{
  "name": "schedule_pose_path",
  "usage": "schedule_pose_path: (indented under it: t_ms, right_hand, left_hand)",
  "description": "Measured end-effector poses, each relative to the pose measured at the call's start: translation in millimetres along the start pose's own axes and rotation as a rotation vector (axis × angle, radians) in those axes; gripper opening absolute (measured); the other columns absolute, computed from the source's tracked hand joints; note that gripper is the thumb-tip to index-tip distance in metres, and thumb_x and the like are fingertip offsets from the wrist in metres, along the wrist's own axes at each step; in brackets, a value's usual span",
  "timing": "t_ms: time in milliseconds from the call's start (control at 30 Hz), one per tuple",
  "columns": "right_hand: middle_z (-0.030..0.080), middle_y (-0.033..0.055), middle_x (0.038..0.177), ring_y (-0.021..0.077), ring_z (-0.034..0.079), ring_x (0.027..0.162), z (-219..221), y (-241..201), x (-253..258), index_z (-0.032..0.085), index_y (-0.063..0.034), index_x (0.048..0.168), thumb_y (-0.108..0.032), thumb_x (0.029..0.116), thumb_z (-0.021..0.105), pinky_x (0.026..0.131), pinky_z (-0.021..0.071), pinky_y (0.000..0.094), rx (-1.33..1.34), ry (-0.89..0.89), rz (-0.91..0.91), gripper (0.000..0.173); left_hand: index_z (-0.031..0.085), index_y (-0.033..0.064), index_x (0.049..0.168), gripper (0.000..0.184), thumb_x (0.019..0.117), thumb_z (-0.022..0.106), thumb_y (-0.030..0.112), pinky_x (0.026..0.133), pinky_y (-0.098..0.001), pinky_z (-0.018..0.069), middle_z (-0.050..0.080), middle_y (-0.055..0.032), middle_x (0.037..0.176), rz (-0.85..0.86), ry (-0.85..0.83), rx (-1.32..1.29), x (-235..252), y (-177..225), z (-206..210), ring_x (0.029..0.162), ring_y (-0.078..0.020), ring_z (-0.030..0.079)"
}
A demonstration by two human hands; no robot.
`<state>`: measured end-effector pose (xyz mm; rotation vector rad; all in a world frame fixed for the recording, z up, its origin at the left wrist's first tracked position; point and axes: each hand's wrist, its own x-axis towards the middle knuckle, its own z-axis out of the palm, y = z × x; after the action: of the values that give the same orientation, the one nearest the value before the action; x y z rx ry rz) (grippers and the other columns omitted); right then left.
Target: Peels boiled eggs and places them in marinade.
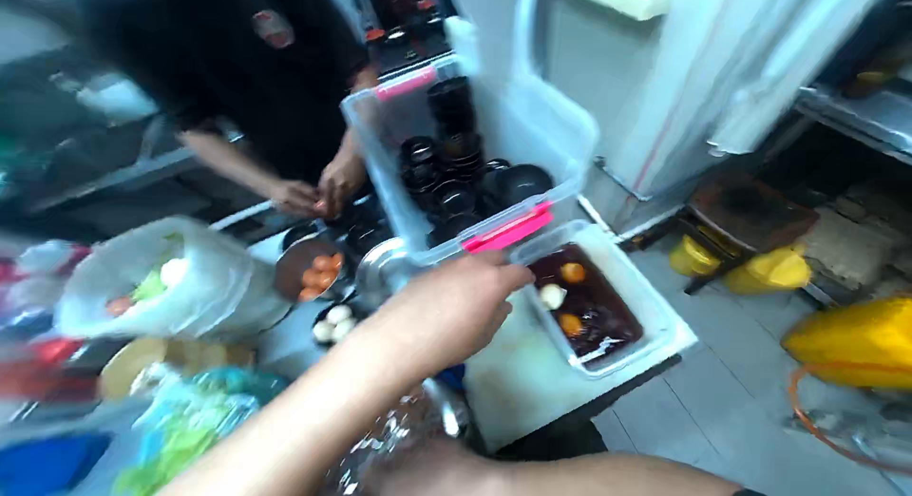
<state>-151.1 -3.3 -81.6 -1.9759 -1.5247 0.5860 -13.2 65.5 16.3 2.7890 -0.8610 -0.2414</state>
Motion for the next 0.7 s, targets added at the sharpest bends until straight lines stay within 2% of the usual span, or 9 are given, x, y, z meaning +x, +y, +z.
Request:
schedule_pose_path:
  t_ms: [67, 100, 167, 300, 367, 467, 533, 600, 700]
  right_hand:
    - [0.065, 0.0167, 0.129, 0.0362, 0.068, 0.108, -18, -1, 1, 0.073, -0.0121, 0.119, -0.009, 0.0971, 0.062, 0.086, 0.0590, 0.0554, -0.032, -0.080, -0.004, 0.024]
    - [0.064, 0.0163, 0.127, 0.0356, 0.068, 0.107, -24, 1, 3, 0.071, -0.0120, 0.118, -0.007, 0.0964, 0.062, 0.081, 0.0607, 0.0541, -0.077, -0.082, -0.007, 0.024]
    - [0.066, 0.0150, 0.122, 0.0344, 0.070, 0.103, -31, 8, 10, 0.070, -0.0118, 0.118, -0.008, 0.0967, 0.060, 0.076, 0.0616, 0.0525, -0.153, -0.064, -0.002, 0.024]
    - [0.069, 0.0142, 0.112, 0.0341, 0.067, 0.109, -39, 19, 39, 0.069, -0.0070, 0.114, -0.008, 0.0978, 0.059, 0.091, 0.0566, 0.0536, -0.314, -0.198, 0.027, 0.019]
    - [0.071, 0.0099, 0.107, 0.0302, 0.066, 0.109, -36, 16, 60, 0.070, -0.0089, 0.110, -0.011, 0.0978, 0.061, 0.095, 0.0542, 0.0507, -0.386, -0.234, -0.027, 0.015]
    - [0.071, 0.0093, 0.103, 0.0297, 0.066, 0.107, -24, 5, 93, 0.071, -0.0091, 0.108, -0.010, 0.0962, 0.063, 0.096, 0.0533, 0.0509, -0.419, -0.434, -0.046, 0.014]
    - [0.070, 0.0134, 0.099, 0.0344, 0.067, 0.101, -10, -1, 109, 0.071, -0.0063, 0.103, -0.005, 0.0923, 0.066, 0.087, 0.0557, 0.0566, -0.447, -0.528, -0.048, 0.012]
    - [0.069, 0.0185, 0.101, 0.0400, 0.068, 0.099, 7, -3, 122, 0.070, -0.0039, 0.105, -0.006, 0.0944, 0.064, 0.080, 0.0559, 0.0629, -0.447, -0.634, -0.017, 0.012]
    - [0.068, 0.0246, 0.107, 0.0462, 0.066, 0.102, 31, 0, 136, 0.068, 0.0006, 0.108, -0.010, 0.0980, 0.061, 0.081, 0.0529, 0.0691, -0.455, -0.776, 0.072, 0.017]
  left_hand:
    - [0.069, 0.0197, 0.128, 0.032, 0.0961, 0.070, 0.022, 0.084, -0.0359, 0.0595, 0.069, -0.0007, 0.111, -0.118, 0.121, -0.100, -61, -15, -22, 0.096, -0.0131, 0.068]
    - [0.070, 0.0190, 0.126, 0.029, 0.0968, 0.069, 0.024, 0.081, -0.0315, 0.0592, 0.069, 0.0009, 0.108, -0.197, 0.192, -0.150, -92, -22, -26, 0.092, -0.0097, 0.067]
    - [0.071, 0.0204, 0.120, 0.024, 0.0996, 0.065, 0.030, 0.078, -0.0259, 0.0611, 0.069, 0.0047, 0.110, -0.406, 0.310, -0.237, -156, -32, -19, 0.093, -0.0045, 0.068]
    - [0.073, 0.0217, 0.115, 0.022, 0.1005, 0.061, 0.033, 0.076, -0.0290, 0.0614, 0.069, 0.0074, 0.109, -0.726, 0.526, -0.344, -251, -31, 42, 0.091, -0.0046, 0.068]
    - [0.073, 0.0224, 0.114, 0.021, 0.1000, 0.061, 0.033, 0.072, -0.0274, 0.0617, 0.070, 0.0091, 0.106, -0.812, 0.684, -0.419, -277, -20, 70, 0.087, -0.0043, 0.068]
    - [0.074, 0.0246, 0.111, 0.020, 0.0996, 0.060, 0.034, 0.072, -0.0246, 0.0623, 0.071, 0.0121, 0.104, -0.868, 0.876, -0.483, -300, 1, 94, 0.087, -0.0032, 0.069]
    - [0.075, 0.0252, 0.110, 0.021, 0.1003, 0.059, 0.035, 0.070, -0.0225, 0.0609, 0.071, 0.0136, 0.104, -0.884, 0.967, -0.461, -312, 11, 100, 0.086, -0.0022, 0.068]
    - [0.074, 0.0255, 0.110, 0.022, 0.1007, 0.058, 0.036, 0.069, -0.0238, 0.0609, 0.071, 0.0131, 0.104, -0.905, 1.019, -0.474, -325, 20, 104, 0.085, -0.0037, 0.069]
    - [0.074, 0.0259, 0.112, 0.024, 0.1014, 0.056, 0.037, 0.073, -0.0261, 0.0610, 0.071, 0.0125, 0.105, -0.917, 1.017, -0.498, -342, 30, 115, 0.089, -0.0055, 0.069]
